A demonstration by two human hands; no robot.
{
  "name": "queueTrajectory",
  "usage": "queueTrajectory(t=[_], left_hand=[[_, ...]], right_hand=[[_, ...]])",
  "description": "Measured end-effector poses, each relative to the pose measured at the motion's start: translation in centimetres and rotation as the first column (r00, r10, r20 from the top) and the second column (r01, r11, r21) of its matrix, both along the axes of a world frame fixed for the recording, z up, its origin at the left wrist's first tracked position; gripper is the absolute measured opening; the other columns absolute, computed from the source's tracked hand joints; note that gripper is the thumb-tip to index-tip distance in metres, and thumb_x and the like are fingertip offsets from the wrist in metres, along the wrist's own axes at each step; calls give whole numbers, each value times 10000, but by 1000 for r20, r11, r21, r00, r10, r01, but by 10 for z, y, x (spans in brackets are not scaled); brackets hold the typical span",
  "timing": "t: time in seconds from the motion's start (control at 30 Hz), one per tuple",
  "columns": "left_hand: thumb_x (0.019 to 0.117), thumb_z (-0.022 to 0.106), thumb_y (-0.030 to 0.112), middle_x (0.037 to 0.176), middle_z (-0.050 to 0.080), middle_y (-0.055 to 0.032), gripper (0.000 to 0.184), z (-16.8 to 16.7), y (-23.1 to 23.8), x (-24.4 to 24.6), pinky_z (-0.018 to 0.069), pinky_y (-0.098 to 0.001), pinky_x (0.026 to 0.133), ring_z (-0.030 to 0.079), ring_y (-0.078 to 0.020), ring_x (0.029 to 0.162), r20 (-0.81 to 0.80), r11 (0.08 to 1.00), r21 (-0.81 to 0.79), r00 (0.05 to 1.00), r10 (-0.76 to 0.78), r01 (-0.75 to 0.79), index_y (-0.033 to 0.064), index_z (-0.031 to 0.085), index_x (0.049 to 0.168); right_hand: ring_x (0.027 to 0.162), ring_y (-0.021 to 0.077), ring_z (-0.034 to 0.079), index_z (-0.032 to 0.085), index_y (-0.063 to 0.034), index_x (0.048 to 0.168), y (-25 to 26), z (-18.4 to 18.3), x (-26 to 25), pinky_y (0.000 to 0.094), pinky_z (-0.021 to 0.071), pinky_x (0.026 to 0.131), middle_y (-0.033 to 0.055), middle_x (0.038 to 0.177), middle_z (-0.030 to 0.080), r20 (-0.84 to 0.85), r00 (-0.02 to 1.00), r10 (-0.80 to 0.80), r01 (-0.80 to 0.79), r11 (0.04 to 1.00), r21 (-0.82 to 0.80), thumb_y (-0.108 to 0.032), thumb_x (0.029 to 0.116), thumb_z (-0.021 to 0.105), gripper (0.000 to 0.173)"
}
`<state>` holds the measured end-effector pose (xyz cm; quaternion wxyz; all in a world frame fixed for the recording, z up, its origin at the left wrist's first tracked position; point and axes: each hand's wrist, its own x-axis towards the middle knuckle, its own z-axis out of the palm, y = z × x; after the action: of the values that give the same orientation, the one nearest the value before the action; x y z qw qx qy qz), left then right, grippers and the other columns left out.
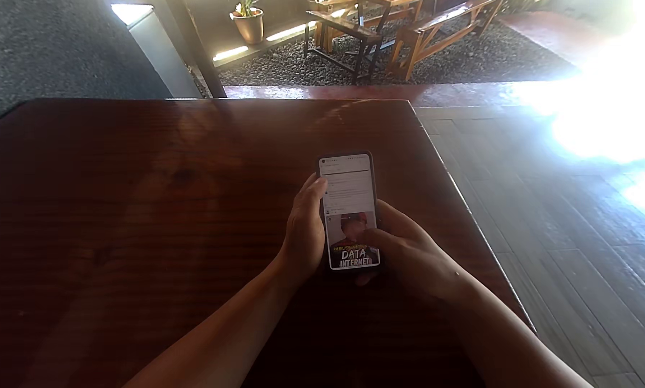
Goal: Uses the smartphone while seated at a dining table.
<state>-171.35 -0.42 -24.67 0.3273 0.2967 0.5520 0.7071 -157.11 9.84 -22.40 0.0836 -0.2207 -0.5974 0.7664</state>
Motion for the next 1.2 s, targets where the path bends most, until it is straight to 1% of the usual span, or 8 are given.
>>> queueTrajectory(t=[0.1, 0.17, 0.27, 0.37, 0.77, 0.93, 1.1, 1.2], left_hand=[[1100, 261, 456, 1401, 594, -30, 530, 0, 0, 1, 500, -408, 1044, 577, -161, 1274, 21, 1000, -9, 1000, 7, -6, 172, 482, 1490], [1101, 261, 436, 1401, 590, -34, 523, 1, 2, 2, 483, -397, 1065, 564, -153, 1286, 33, 1000, -12, 999, 24, -24, 159, 480, 1487], [1099, 249, 386, 1346, 619, -53, 505, 0, 6, 2, 491, -380, 1059, 583, -154, 1259, 57, 999, 10, 997, 50, -51, 126, 521, 1436], [1102, 259, 436, 1428, 575, -35, 526, -1, 2, 0, 467, -402, 1087, 543, -159, 1317, 18, 1000, 1, 1000, 13, -13, 159, 488, 1487], [1103, 254, 425, 1384, 605, -26, 511, 0, 3, 0, 495, -391, 1054, 581, -152, 1266, 25, 1000, 25, 1000, -1, 1, 169, 514, 1461], [1100, 247, 375, 1347, 618, -46, 499, -1, 6, 0, 488, -373, 1060, 586, -150, 1251, 55, 999, 40, 998, 22, -24, 131, 526, 1434], [1098, 244, 389, 1394, 585, -44, 510, -1, 5, 0, 457, -383, 1091, 545, -148, 1300, 23, 999, 6, 999, 35, -35, 134, 519, 1444], [1106, 226, 343, 1290, 651, -49, 487, 1, 6, 2, 520, -356, 1023, 622, -136, 1199, 58, 998, 48, 998, 28, -31, 124, 543, 1403]], right_hand=[[809, 264, 738, 578, -140, 1306, 0, -1, 0, 349, 627, 581, 180, 1063, 704, 19, 999, -32, 32, 999, -23, -268, 1097, 439, 282], [808, 271, 740, 573, -141, 1311, 0, -1, 0, 352, 625, 578, 190, 1059, 706, 16, 999, -37, 37, 999, -31, -331, 1097, 439, 316], [829, 270, 743, 548, -141, 1346, 0, 0, 0, 347, 630, 588, 185, 1085, 705, 4, 1000, -7, 7, 1000, -9, -172, 1060, 510, 291], [833, 273, 742, 542, -130, 1340, 1, -1, 1, 349, 632, 592, 184, 1102, 700, -7, 1000, 13, -13, 1000, 7, -72, 1029, 520, 318], [832, 274, 744, 536, -125, 1339, 1, -1, 0, 350, 632, 593, 186, 1106, 704, -9, 1000, 15, -15, 1000, 14, -63, 1024, 502, 324], [824, 276, 743, 572, -143, 1324, 0, 0, 0, 357, 629, 585, 187, 1075, 709, 23, 999, -44, 45, 998, -33, -299, 1105, 426, 306], [795, 268, 738, 546, -130, 1323, 0, 1, 0, 344, 629, 582, 183, 1058, 703, 8, 1000, 3, -3, 1000, 14, -84, 1025, 517, 303], [807, 267, 740, 540, -118, 1319, -1, 1, 0, 334, 624, 577, 188, 1046, 709, -3, 1000, 8, -8, 1000, 23, -51, 1018, 511, 310]])
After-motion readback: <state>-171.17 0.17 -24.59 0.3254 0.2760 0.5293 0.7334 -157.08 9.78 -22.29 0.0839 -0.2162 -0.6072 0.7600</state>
